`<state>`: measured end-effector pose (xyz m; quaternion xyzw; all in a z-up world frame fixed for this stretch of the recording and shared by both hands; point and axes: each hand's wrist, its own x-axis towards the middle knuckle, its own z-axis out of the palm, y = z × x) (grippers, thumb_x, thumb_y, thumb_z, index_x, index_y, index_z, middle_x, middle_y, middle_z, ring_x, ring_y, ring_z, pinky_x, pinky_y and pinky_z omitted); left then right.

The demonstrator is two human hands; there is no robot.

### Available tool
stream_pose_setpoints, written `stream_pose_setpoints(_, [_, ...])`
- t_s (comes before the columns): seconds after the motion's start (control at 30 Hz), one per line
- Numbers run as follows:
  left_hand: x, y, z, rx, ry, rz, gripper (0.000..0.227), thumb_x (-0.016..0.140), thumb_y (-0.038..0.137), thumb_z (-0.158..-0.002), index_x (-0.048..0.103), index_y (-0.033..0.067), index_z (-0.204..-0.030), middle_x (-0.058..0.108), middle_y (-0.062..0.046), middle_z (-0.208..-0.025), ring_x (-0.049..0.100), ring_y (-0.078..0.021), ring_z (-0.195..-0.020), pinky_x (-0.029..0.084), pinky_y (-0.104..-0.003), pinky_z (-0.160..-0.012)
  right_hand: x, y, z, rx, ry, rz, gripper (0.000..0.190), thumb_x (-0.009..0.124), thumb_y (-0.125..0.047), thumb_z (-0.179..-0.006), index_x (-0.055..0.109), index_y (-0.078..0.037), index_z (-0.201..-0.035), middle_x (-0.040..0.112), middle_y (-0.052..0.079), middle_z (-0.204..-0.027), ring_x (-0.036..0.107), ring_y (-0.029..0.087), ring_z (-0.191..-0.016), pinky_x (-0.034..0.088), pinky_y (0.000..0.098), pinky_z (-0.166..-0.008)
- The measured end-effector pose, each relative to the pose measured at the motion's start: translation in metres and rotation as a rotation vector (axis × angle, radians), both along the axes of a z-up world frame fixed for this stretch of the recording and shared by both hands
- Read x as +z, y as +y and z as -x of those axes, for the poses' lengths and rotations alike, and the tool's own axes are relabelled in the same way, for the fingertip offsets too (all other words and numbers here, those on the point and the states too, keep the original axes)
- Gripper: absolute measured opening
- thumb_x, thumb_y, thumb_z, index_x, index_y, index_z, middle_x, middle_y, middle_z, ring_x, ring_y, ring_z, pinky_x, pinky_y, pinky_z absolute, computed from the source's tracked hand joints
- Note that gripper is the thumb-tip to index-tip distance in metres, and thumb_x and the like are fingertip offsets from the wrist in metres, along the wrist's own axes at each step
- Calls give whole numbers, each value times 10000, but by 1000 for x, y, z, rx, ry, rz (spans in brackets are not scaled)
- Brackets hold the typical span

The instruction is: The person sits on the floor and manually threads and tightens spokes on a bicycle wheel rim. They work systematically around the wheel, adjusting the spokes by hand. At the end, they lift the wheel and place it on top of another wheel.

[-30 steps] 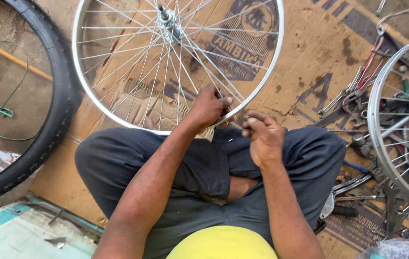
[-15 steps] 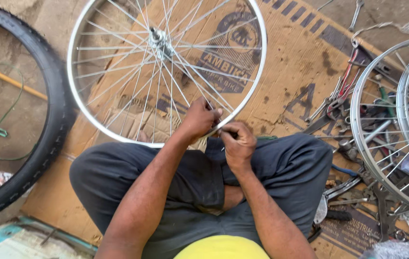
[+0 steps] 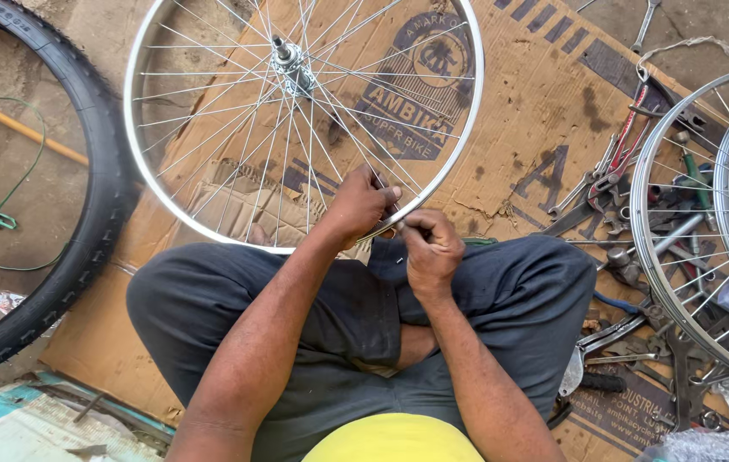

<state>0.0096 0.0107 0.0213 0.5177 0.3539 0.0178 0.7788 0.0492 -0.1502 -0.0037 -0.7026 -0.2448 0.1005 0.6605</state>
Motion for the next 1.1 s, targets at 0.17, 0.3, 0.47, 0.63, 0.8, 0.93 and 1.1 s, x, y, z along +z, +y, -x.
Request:
stream_pose_setpoints(0.17, [0, 0, 0, 3, -11, 24, 211, 665, 98, -954, 489, -13, -916, 640, -137, -666, 686, -227, -514, 566, -375, -402, -8, -1, -6, -28, 182, -89, 154, 713, 127, -881, 669, -10, -938, 678, 14, -955, 641, 74, -852, 559, 228, -761])
stream_pose_setpoints(0.3, [-4, -1, -1, 16, -17, 7, 212, 674, 92, -949, 498, -18, -907, 633, -137, -676, 673, -230, -520, 562, -377, -400, -10, 1, 2, -19, 77, -78, 161, 744, 125, -882, 659, 0, -935, 667, 25, -947, 615, 78, -853, 518, 221, -753])
stream_pose_setpoints(0.47, [-4, -2, 0, 23, -23, 5, 210, 673, 90, -952, 497, -21, -920, 640, -140, -692, 686, -232, -537, 576, -382, -411, -5, 2, 5, -81, 49, -42, 140, 733, 104, -899, 658, -6, -940, 666, 19, -942, 621, 80, -859, 525, 222, -767])
stream_pose_setpoints(0.63, [-1, -2, -1, 28, -5, 27, 207, 657, 89, -958, 487, -26, -935, 636, -154, -696, 688, -239, -530, 577, -393, -402, -2, 4, 6, -65, 3, 9, 143, 742, 101, -894, 658, -10, -927, 664, 17, -931, 626, 84, -854, 519, 222, -757])
stream_pose_setpoints(0.8, [3, -1, -1, 11, 5, 16, 207, 650, 103, -965, 487, -22, -934, 646, -158, -696, 696, -247, -539, 585, -390, -411, -4, 3, 6, -87, 29, 14, 148, 753, 87, -891, 666, -25, -934, 666, 12, -928, 623, 70, -825, 533, 214, -726])
stream_pose_setpoints(0.93, [10, -1, 1, 6, 35, 24, 187, 630, 107, -960, 472, 7, -962, 647, -145, -706, 717, -245, -563, 617, -384, -435, 1, 2, 0, -82, 113, -13, 139, 729, 93, -905, 675, -26, -951, 672, 15, -949, 656, 78, -866, 576, 233, -773])
stream_pose_setpoints(1.1, [5, 1, 0, 5, 0, -5, 204, 649, 95, -974, 481, -21, -969, 646, -152, -723, 695, -230, -561, 592, -378, -431, 4, 4, 13, -6, -90, 75, 157, 733, 111, -896, 664, -23, -940, 677, 25, -931, 648, 84, -850, 547, 228, -745])
